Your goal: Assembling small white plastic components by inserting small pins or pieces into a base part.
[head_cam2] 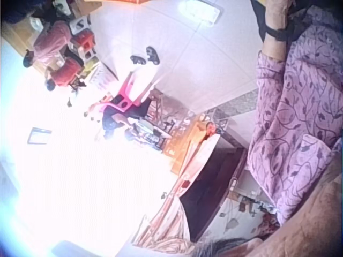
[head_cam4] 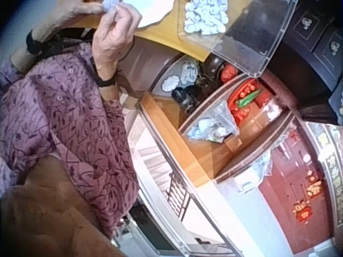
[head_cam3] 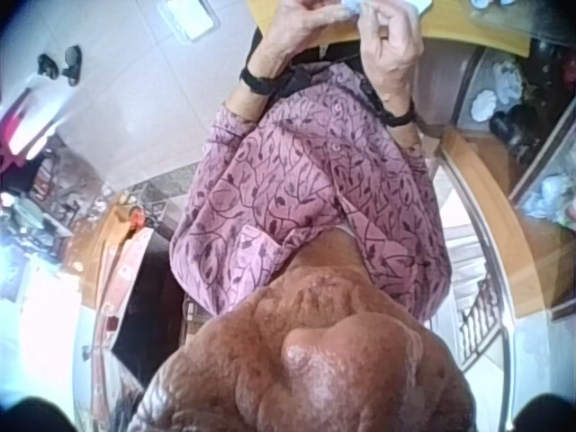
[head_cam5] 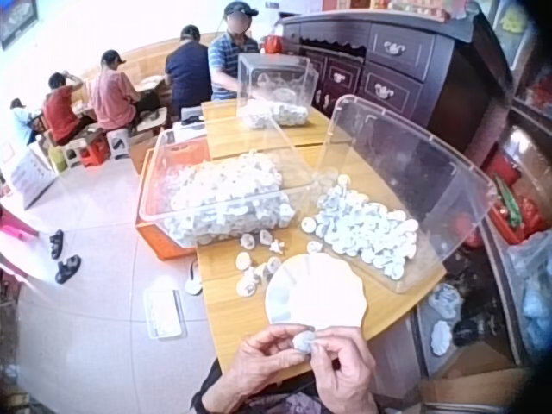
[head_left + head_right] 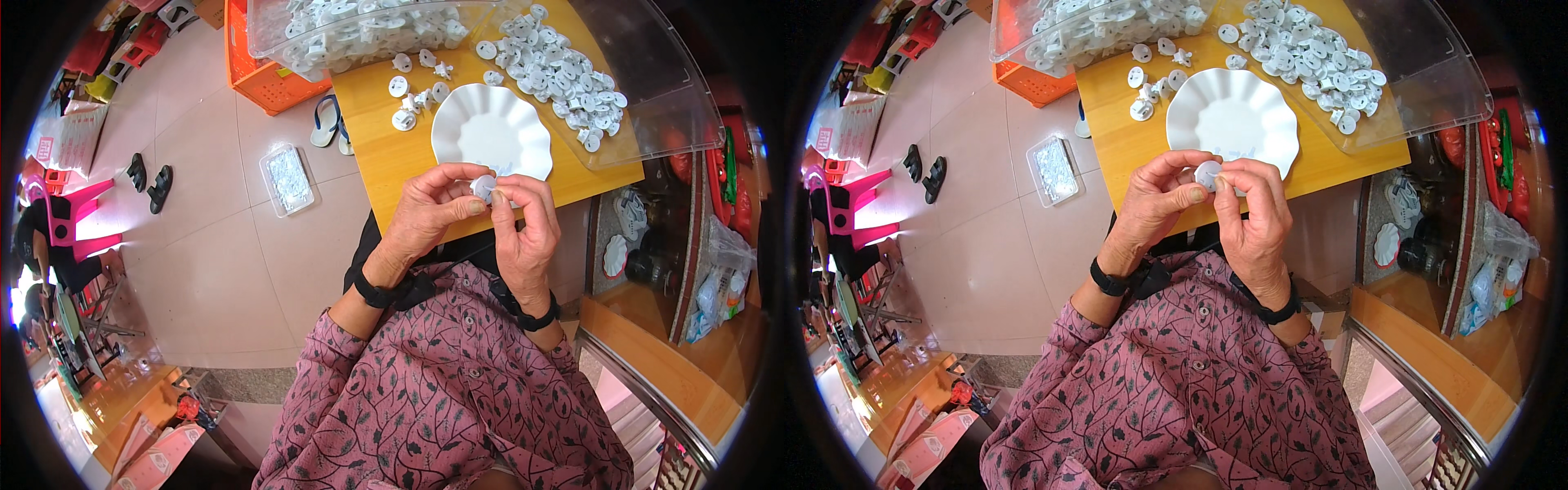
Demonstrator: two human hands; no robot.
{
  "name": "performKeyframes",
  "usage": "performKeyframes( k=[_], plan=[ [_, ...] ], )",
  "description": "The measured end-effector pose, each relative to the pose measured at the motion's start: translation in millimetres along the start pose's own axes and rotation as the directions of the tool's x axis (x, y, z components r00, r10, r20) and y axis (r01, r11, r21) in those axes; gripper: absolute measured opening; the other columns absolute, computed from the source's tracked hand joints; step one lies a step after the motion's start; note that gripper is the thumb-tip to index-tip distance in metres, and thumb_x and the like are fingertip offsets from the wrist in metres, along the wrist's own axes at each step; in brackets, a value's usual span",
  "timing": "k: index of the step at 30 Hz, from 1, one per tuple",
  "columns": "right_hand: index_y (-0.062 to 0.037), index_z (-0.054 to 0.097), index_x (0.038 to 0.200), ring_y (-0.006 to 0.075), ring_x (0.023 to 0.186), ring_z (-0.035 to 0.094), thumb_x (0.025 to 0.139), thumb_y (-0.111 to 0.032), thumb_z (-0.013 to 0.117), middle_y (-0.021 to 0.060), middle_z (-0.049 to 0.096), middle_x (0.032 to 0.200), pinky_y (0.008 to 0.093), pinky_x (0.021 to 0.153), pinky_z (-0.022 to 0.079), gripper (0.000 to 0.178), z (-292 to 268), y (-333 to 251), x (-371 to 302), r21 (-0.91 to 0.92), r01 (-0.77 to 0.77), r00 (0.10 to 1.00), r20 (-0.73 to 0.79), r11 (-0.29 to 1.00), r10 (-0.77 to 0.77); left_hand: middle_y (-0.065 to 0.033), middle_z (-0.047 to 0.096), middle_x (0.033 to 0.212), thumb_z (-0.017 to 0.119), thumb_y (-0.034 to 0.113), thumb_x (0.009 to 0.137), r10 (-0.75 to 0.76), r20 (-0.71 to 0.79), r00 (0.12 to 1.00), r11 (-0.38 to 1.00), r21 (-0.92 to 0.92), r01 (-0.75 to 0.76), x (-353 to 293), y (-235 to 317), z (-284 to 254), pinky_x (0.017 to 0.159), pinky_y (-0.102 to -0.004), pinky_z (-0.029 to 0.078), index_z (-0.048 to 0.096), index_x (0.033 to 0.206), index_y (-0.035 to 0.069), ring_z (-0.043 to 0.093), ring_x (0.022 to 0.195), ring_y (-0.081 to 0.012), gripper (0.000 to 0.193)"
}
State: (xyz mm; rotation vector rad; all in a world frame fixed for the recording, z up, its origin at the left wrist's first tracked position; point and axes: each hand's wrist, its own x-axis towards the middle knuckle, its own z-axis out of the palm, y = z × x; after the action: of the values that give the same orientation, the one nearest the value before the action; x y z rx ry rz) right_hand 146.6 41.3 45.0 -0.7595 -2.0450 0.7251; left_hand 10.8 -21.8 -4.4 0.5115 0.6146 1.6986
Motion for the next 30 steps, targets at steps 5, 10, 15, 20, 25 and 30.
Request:
performKeyframes(
  k=[5,10,15,20,25,30],
  plan=[
    [-0.0003,0.061,0.096,0.0253,0.088,0.065,0.089,0.001,0.065,0.0134,0.064,0.100,0.0334,0.074,0.054,0.008,0.7,-0.6,0.4,-0.015,0.024,1.000,0.009,1.000,-0.024,-0.0124,0.064,0.120,0.072,-0.002,0.085,-0.010,-0.004,1.000,0.998,0.067,0.010,-1.2,-0.6,-3.8,0.091,-0.0309,0.053,0.060,0.123,-0.001,0.063,0.103,-0.0164,0.040],
    [-0.0002,0.059,0.097,0.0278,0.086,0.065,0.087,0.003,0.064,0.0140,0.063,0.100,0.0352,0.072,0.054,0.012,-0.1,0.4,2.2,-0.071,0.087,0.996,0.029,0.994,-0.086,-0.0077,0.068,0.106,0.071,-0.001,0.086,0.038,-0.015,0.999,0.989,0.146,-0.036,-0.7,3.2,1.9,0.088,-0.0260,0.053,0.061,0.122,-0.002,0.064,0.096,-0.0120,0.037],
    [0.0001,0.058,0.097,0.0288,0.086,0.065,0.087,0.003,0.064,0.0148,0.062,0.100,0.0358,0.071,0.054,0.011,-1.7,-1.8,4.1,-0.083,0.104,0.993,0.063,0.991,-0.099,-0.0066,0.067,0.103,0.072,-0.001,0.086,0.062,-0.010,0.998,0.979,0.194,-0.059,-1.0,1.9,-1.3,0.085,-0.0246,0.053,0.062,0.121,-0.002,0.063,0.095,-0.0103,0.037],
    [0.0004,0.058,0.096,0.0291,0.085,0.065,0.088,0.003,0.063,0.0155,0.061,0.100,0.0360,0.070,0.054,0.010,-1.3,-0.5,4.6,-0.083,0.097,0.993,0.080,0.992,-0.090,-0.0066,0.066,0.112,0.075,0.000,0.082,0.044,-0.020,0.999,0.959,0.281,-0.037,-1.7,2.9,-2.4,0.088,-0.0262,0.052,0.064,0.118,0.000,0.062,0.098,-0.0122,0.037],
    [0.0008,0.057,0.096,0.0291,0.085,0.064,0.088,0.003,0.061,0.0156,0.060,0.100,0.0361,0.070,0.054,0.009,-0.9,-1.8,5.1,-0.075,0.084,0.992,0.100,0.994,-0.077,-0.0061,0.065,0.112,0.075,0.001,0.082,0.071,-0.017,0.997,0.947,0.314,-0.062,-1.1,0.9,-4.3,0.088,-0.0266,0.051,0.065,0.117,0.000,0.061,0.099,-0.0123,0.037],
    [0.0011,0.057,0.096,0.0292,0.085,0.063,0.089,0.003,0.061,0.0154,0.059,0.100,0.0353,0.071,0.053,0.008,1.1,-3.5,6.1,-0.062,0.069,0.992,0.107,0.996,-0.062,-0.0040,0.064,0.108,0.075,0.001,0.083,0.111,-0.003,0.994,0.946,0.307,-0.104,0.4,-0.4,-5.0,0.082,-0.0230,0.050,0.065,0.116,-0.001,0.060,0.094,-0.0089,0.035]
  ],
)
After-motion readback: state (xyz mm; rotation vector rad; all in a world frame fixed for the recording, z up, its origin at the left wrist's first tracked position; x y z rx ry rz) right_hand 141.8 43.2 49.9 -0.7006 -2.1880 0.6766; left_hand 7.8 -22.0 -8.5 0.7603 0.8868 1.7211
